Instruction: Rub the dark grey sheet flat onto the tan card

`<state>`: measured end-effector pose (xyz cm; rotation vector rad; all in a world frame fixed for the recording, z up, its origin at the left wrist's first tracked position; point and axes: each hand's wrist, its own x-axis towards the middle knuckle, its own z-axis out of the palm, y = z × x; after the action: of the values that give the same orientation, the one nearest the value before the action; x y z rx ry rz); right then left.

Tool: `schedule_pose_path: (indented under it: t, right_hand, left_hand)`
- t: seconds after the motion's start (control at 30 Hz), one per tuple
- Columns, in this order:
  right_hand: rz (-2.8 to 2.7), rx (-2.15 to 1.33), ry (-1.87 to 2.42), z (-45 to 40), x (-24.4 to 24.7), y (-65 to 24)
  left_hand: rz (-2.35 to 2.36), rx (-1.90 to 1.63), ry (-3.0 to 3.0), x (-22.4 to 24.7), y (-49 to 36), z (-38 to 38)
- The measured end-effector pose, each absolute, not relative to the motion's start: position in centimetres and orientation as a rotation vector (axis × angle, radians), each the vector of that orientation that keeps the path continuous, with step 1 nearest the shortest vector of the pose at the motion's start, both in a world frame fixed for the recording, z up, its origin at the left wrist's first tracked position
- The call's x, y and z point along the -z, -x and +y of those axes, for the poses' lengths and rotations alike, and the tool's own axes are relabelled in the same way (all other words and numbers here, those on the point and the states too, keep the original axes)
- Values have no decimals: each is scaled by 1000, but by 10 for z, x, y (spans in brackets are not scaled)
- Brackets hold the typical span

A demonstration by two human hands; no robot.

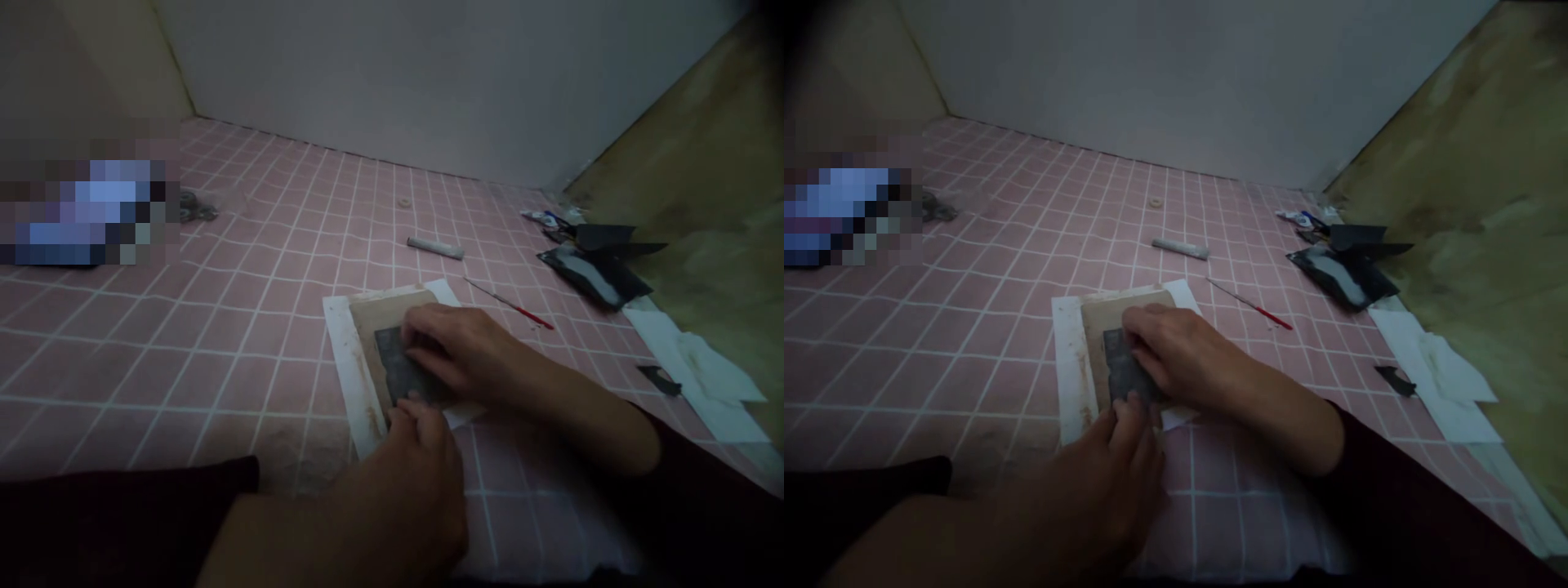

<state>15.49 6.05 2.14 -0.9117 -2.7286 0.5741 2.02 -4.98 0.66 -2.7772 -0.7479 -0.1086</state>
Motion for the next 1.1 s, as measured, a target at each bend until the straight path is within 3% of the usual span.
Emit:
schedule_pose_path:
  t: [0.13, 0.33, 0.53, 0.7, 0.87, 1.1]
  right_hand:
    - [-2661, -631, 765, 57, -17, -148]
    - [-2791, -570, 950, 60, -27, -158]
    - [-2734, -648, 743, 56, -20, -151]
    - [-2827, -579, 938, 58, -28, -158]
    - [-2798, -682, 778, 54, -27, -152]
    - [-2823, -582, 883, 57, -26, -157]
  left_hand:
    - [-793, 137, 2765, -5, -22, -51]
    - [-761, 105, 2765, -5, -22, -50]
    - [-774, 111, 2773, -4, -21, -51]
    - [-759, 129, 2764, -4, -20, -51]
    - [-783, 156, 2763, -4, -23, -51]
    - [-757, 117, 2760, -9, -21, -50]
